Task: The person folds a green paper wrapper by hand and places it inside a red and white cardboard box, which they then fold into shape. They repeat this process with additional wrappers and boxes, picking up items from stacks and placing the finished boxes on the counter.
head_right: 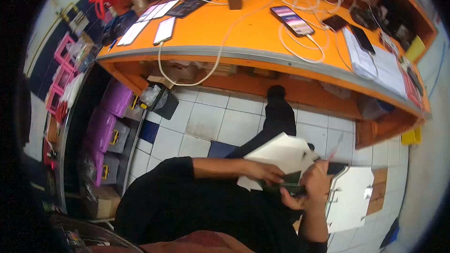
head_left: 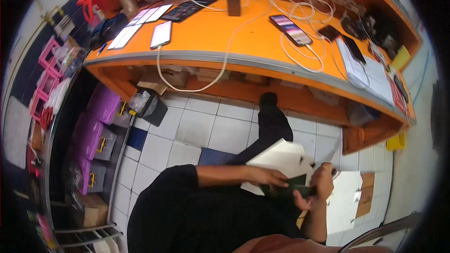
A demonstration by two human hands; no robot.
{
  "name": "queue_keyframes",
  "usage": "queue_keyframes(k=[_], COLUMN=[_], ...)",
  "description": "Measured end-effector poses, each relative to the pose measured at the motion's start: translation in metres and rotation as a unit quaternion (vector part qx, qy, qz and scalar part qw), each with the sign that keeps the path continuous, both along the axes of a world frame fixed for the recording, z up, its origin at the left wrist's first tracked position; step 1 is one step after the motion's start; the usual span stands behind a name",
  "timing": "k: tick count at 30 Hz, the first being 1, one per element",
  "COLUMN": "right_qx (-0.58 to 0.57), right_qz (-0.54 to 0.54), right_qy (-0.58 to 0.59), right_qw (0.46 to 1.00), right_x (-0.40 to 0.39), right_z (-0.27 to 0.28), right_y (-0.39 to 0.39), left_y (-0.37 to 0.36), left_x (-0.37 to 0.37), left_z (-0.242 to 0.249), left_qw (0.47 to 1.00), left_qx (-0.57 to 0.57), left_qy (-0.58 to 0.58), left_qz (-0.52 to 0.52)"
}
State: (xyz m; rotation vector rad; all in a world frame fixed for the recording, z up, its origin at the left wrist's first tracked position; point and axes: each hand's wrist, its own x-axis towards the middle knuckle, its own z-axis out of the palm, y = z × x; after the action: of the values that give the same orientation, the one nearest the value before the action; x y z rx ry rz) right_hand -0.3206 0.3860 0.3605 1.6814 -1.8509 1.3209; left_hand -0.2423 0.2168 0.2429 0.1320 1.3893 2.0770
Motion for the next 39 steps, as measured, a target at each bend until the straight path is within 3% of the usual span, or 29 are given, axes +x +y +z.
queue_keyframes(k=[2, 3, 5, 7, 9, 11, 15, 17, 18, 19, 21, 23, 25, 27, 28, 30, 32, 34, 36, 39], right_qx=[0.297, 0.299, 0.457, 0.441, 0.386, 0.403, 0.494, 0.604, 0.593, 0.594, 0.46, 0.254, 0.149, 0.201, 0.196, 0.188, 0.039, -0.025, -0.112, -0.024], right_qz=[-0.033, -0.028, -0.029, -0.003, -0.136, -0.134, -0.085, 0.013, 0.075, 0.068, 0.02, -0.164, -0.227, -0.111, -0.144, -0.19, -0.172, -0.165, -0.134, -0.135], right_qy=[-0.039, -0.034, -0.138, -0.157, -0.18, -0.19, -0.196, -0.26, -0.255, -0.261, -0.173, -0.013, 0.0, -0.061, -0.039, -0.018, 0.1, 0.099, 0.098, 0.135], right_qw=[0.953, 0.953, 0.878, 0.884, 0.895, 0.885, 0.843, 0.753, 0.76, 0.758, 0.871, 0.953, 0.962, 0.971, 0.969, 0.963, 0.979, 0.981, 0.98, 0.981], right_x=[-0.001, -0.005, -0.014, -0.017, -0.011, -0.007, 0.001, 0.001, -0.002, -0.002, -0.003, -0.004, -0.004, -0.006, -0.005, -0.01, -0.017, -0.013, -0.009, 0.004], right_z=[0.029, 0.025, 0.01, 0.003, -0.003, -0.004, 0.008, 0.021, 0.017, 0.019, 0.027, 0.035, 0.059, 0.057, 0.051, 0.036, 0.026, 0.027, 0.032, 0.04], right_y=[-0.004, 0.0, 0.018, 0.026, 0.031, 0.035, 0.037, 0.026, 0.028, 0.026, 0.019, 0.007, 0.003, -0.001, -0.01, -0.02, -0.024, -0.022, -0.026, -0.032], left_y=[0.017, 0.021, 0.024, 0.025, 0.025, 0.027, 0.026, 0.019, 0.015, 0.01, 0.001, -0.015, -0.02, -0.033, -0.034, -0.036, -0.037, -0.039, -0.043, -0.039], left_x=[0.001, 0.0, 0.001, 0.0, -0.001, -0.002, -0.005, -0.008, -0.01, -0.013, -0.017, -0.028, -0.043, -0.044, -0.043, -0.042, -0.041, -0.037, -0.035, -0.029], left_z=[-0.041, -0.042, -0.034, -0.027, -0.025, -0.023, -0.01, 0.009, 0.018, 0.022, 0.034, 0.055, 0.063, 0.099, 0.106, 0.115, 0.117, 0.123, 0.126, 0.132], left_qw=[1.0, 0.998, 0.997, 0.993, 0.997, 0.997, 0.987, 0.977, 0.964, 0.963, 0.921, 0.924, 0.942, 0.939, 0.943, 0.918, 0.91, 0.88, 0.884, 0.891], left_qx=[-0.019, -0.018, 0.029, 0.083, 0.041, 0.034, -0.006, -0.034, -0.066, -0.06, -0.106, -0.161, 0.036, 0.14, 0.142, 0.167, 0.126, 0.087, 0.082, 0.063], left_qy=[-0.001, -0.029, -0.045, -0.06, -0.03, 0.008, 0.127, 0.167, 0.21, 0.21, 0.363, 0.348, 0.284, 0.136, 0.137, 0.134, 0.164, 0.223, 0.237, 0.253], left_qz=[-0.024, -0.051, -0.058, -0.064, -0.062, -0.069, -0.096, -0.127, -0.152, -0.16, -0.094, 0.012, 0.176, 0.284, 0.267, 0.333, 0.36, 0.41, 0.394, 0.371])
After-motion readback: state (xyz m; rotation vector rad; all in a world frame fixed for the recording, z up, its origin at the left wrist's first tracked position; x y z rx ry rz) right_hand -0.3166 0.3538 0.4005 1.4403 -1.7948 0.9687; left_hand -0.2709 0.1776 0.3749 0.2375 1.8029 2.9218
